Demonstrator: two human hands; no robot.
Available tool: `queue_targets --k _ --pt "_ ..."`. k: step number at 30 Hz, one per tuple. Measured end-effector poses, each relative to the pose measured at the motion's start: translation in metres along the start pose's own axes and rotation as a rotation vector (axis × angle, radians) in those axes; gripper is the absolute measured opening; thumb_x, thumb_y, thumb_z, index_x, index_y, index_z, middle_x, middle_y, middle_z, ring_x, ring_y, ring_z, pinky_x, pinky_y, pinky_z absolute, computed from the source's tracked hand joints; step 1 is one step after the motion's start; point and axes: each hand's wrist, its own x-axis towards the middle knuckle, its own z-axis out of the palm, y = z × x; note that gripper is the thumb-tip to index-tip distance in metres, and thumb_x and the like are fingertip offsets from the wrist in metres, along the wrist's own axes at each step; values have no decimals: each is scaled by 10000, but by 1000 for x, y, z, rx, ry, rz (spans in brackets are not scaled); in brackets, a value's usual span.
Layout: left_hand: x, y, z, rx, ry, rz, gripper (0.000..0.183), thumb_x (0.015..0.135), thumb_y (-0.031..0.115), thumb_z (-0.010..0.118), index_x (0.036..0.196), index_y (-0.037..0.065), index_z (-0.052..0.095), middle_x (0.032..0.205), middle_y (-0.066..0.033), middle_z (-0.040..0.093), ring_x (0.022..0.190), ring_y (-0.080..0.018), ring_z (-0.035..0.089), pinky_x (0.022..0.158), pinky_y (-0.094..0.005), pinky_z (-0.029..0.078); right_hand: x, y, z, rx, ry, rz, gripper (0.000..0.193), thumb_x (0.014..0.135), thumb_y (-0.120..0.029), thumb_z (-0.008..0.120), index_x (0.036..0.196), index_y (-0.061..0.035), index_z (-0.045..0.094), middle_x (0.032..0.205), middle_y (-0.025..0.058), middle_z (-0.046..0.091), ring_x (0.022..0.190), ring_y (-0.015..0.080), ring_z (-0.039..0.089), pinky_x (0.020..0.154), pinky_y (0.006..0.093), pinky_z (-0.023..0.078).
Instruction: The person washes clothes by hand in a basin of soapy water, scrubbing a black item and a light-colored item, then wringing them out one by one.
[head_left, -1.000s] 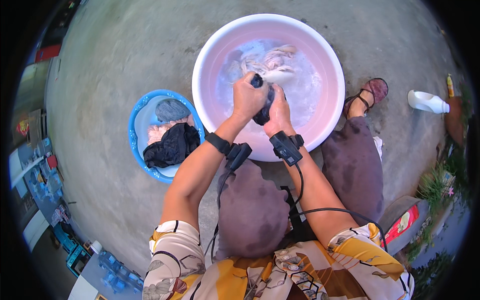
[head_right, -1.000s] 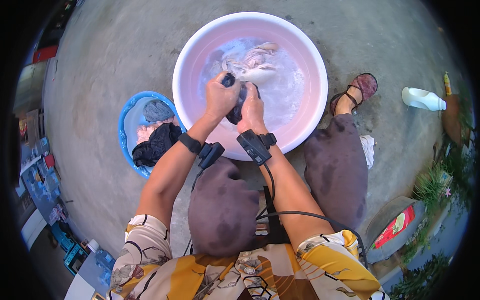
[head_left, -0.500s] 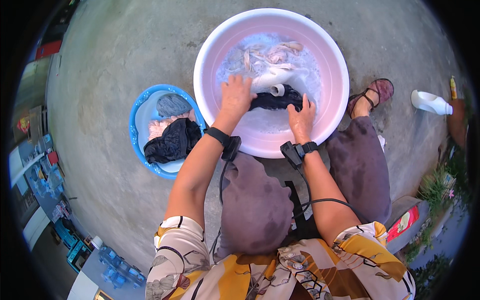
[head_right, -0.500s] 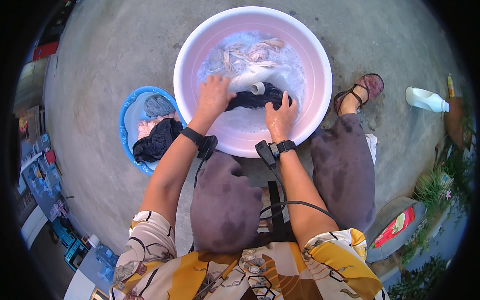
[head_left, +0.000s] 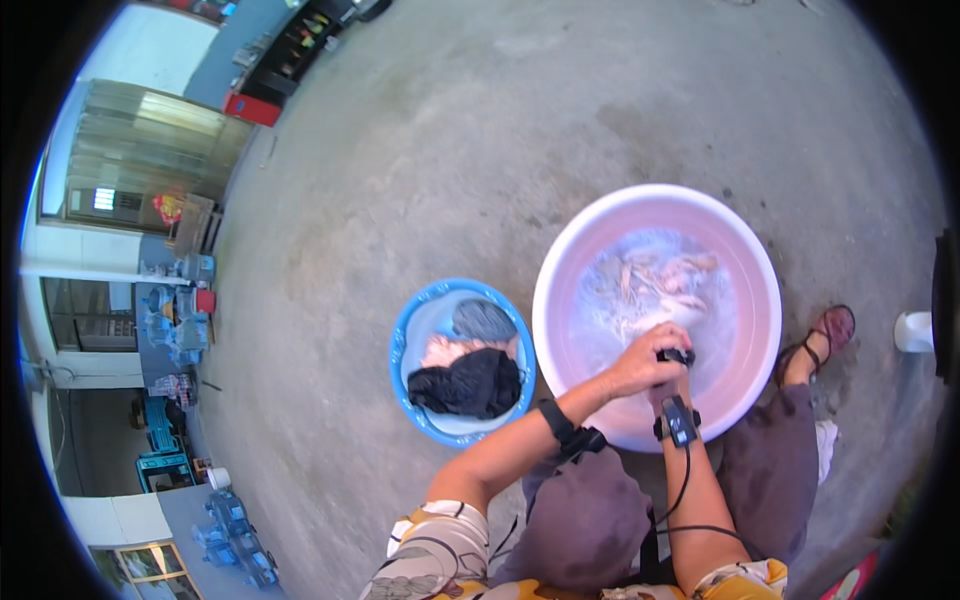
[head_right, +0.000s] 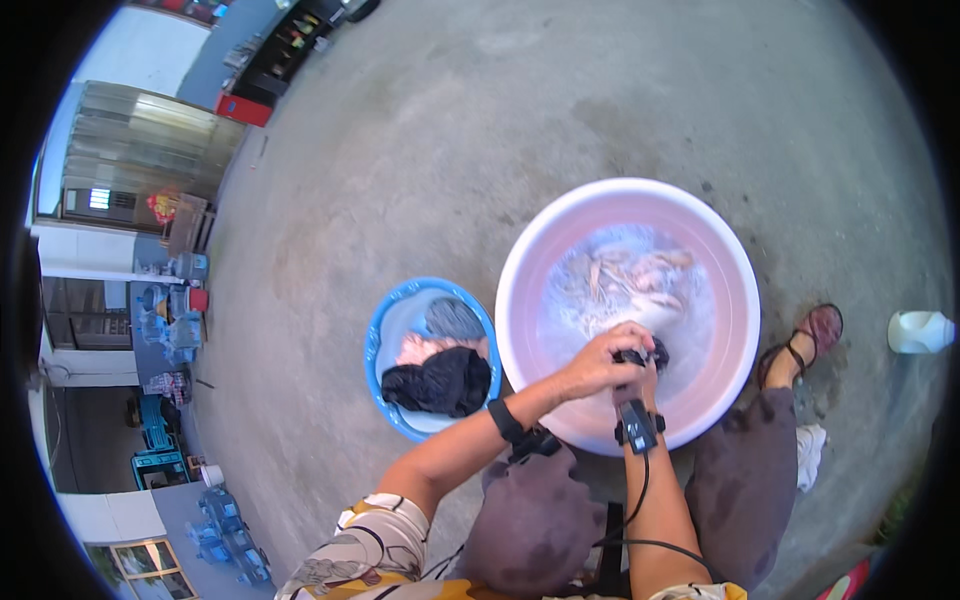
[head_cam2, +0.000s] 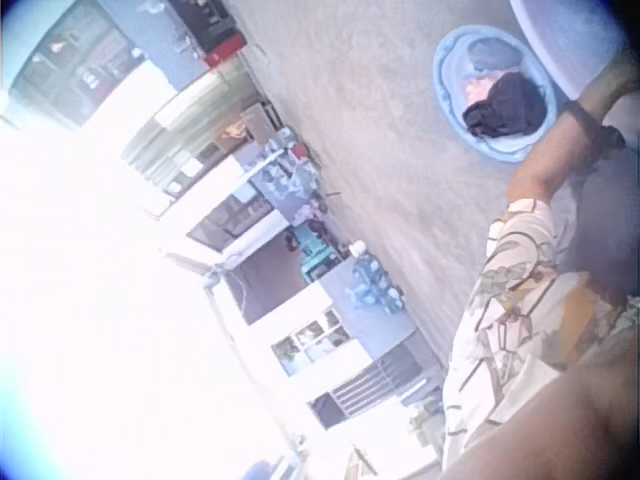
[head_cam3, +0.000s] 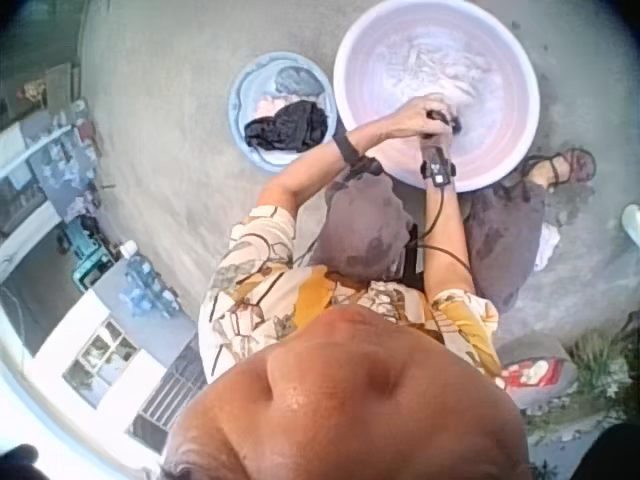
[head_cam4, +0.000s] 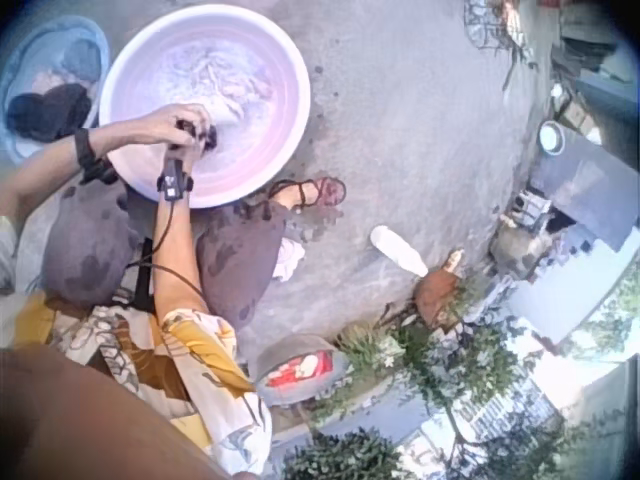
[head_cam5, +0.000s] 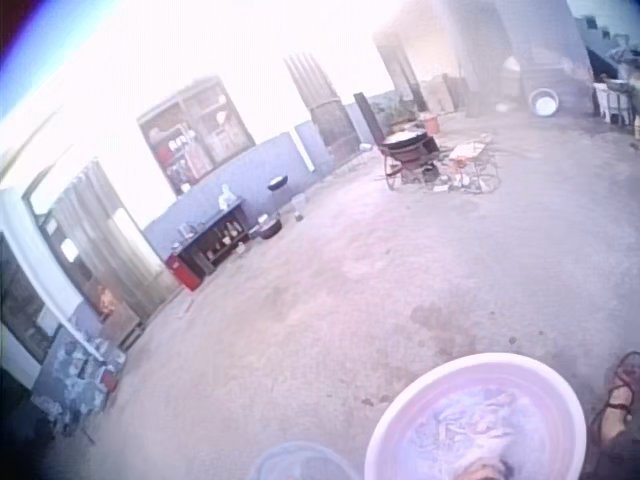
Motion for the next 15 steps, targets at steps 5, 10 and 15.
queue_targets --k 5,10,15 --pt "-6 -7 -11 471 183 -127 202 739 145 677 725 4 533 715 -149 550 664 -300 542 626 -357 440 -20 -47 81 808 275 399 326 949 -358 432 1117 -89 508 1022 31 554 966 167 557 829 308 464" --pt "0 -16 -18 408 531 -174 154 760 109 609 713 -13 528 606 -194 504 515 -303 475 532 -360 422 -24 -75 98 582 386 375 382 936 -349 438 1138 -36 522 1065 78 566 967 197 571 819 323 473" --pt "-3 -4 25 269 280 -51 118 720 83 615 706 3 530 601 -190 495 522 -275 498 543 -349 431 -11 -71 28 552 113 241 335 900 -353 470 950 -36 569 876 64 576 808 162 592 701 316 498"
